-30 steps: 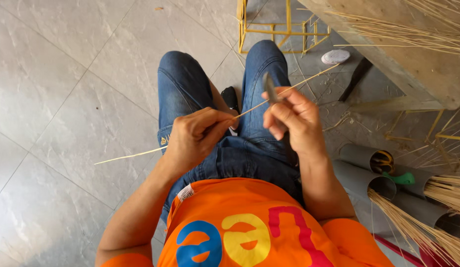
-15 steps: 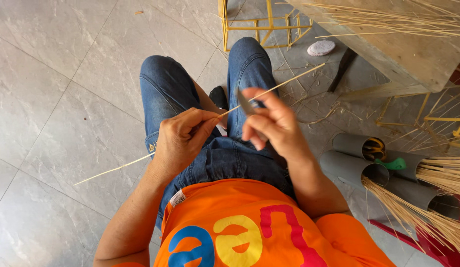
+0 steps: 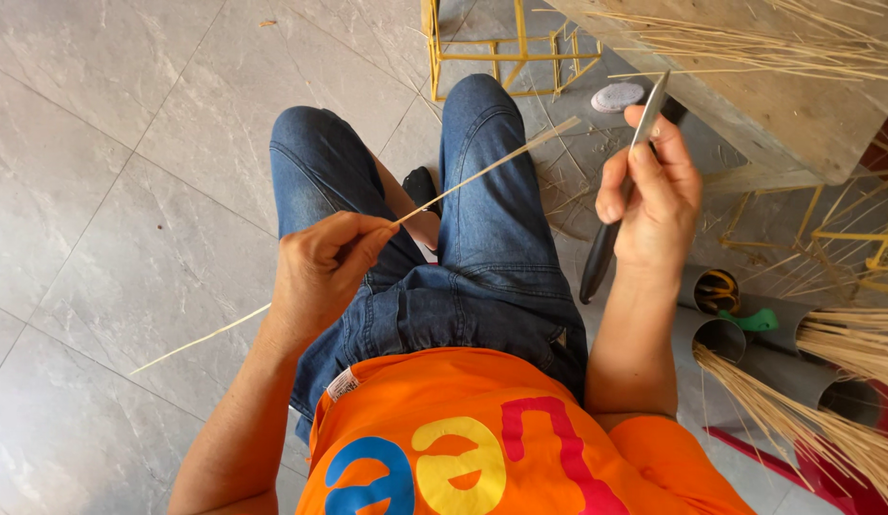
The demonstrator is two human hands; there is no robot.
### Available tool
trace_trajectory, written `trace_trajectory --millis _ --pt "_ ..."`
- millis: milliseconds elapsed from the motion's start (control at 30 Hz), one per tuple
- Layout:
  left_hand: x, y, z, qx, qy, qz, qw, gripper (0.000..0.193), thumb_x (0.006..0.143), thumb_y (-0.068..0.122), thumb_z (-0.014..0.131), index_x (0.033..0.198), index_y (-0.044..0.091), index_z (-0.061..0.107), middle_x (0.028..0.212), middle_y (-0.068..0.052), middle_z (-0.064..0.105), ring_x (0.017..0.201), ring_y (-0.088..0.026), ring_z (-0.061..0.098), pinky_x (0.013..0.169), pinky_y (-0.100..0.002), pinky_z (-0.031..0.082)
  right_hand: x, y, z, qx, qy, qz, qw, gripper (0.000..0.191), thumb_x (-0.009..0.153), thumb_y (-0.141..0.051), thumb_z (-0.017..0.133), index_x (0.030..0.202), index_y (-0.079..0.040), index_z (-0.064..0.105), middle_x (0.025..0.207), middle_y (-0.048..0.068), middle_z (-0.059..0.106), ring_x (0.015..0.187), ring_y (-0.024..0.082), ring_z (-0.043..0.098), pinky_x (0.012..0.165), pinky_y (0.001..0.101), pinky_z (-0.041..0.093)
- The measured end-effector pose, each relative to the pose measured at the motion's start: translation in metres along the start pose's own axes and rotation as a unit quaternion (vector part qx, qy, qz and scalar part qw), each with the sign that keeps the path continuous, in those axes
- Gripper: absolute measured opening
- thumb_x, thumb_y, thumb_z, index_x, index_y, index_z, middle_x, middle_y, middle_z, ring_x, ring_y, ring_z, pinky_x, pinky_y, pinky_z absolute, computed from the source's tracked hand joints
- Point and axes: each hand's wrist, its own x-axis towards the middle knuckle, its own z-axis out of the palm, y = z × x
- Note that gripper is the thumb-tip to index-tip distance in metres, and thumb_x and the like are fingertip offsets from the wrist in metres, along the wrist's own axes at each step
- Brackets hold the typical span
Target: The person sits on the ground and uses a knife to trim and smooth thin dried sticks. They handle the sticks one at a time, scraping the surface and occasionally placing trimmed pieces aside.
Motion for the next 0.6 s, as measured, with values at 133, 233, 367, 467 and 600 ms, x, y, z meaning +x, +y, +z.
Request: trace_trajectory --millis 133,233,367,467,600 --pt "0.004 0.005 0.003 -0.031 -0.001 0.007 0.999 0.008 0.097 0.008 0.071 0.102 0.003 0.075 0.081 -0.005 0.071 0.066 -0.007 0.065 0.056 -0.025 0.050 -0.028 0.010 0.038 -0.100 -0.107 0.063 0.987 0.042 0.105 -0.014 0.059 0.147 -0.007 0.054 0.076 0.009 0.066 0.050 0.009 0.050 0.047 0.0221 0.041" --pt "0.009 0.010 0.010 -0.057 -0.014 0.047 0.997 0.010 0.098 0.007 0.069 0.105 0.004 0.075 0.089 -0.006 0.074 0.073 -0.008 0.069 0.062 -0.025 0.054 -0.027 0.028 0.068 -0.099 -0.189 0.104 0.971 0.040 0.106 -0.014 0.060 0.145 -0.006 0.052 0.079 0.011 0.068 0.053 0.010 0.053 0.051 0.0231 0.044" --pt "0.006 0.005 0.006 -0.056 -0.026 0.010 0.998 0.014 0.097 0.009 0.071 0.109 0.003 0.075 0.091 -0.007 0.073 0.072 -0.009 0.068 0.062 -0.024 0.054 -0.019 0.025 0.068 -0.123 -0.157 0.107 0.974 0.035 0.110 -0.014 0.059 0.142 -0.002 0.057 0.081 0.012 0.067 0.054 0.011 0.051 0.051 0.0231 0.042" --pt "0.004 -0.005 -0.004 -0.072 -0.031 -0.037 0.996 0.013 0.097 0.010 0.070 0.107 0.003 0.074 0.087 -0.004 0.076 0.073 -0.006 0.070 0.063 -0.023 0.056 -0.010 0.016 0.059 -0.085 -0.143 0.070 0.983 0.035 0.111 -0.014 0.060 0.144 -0.003 0.056 0.077 0.012 0.068 0.050 0.010 0.052 0.052 0.0227 0.041" --pt "0.002 -0.009 -0.002 -0.072 -0.023 -0.056 0.996 0.013 0.096 0.011 0.072 0.105 0.002 0.075 0.081 -0.005 0.074 0.065 -0.007 0.063 0.056 -0.025 0.051 -0.012 0.024 0.070 -0.077 -0.169 0.105 0.977 0.038 0.107 -0.014 0.060 0.144 -0.005 0.052 0.082 0.011 0.069 0.054 0.011 0.054 0.051 0.0223 0.043"
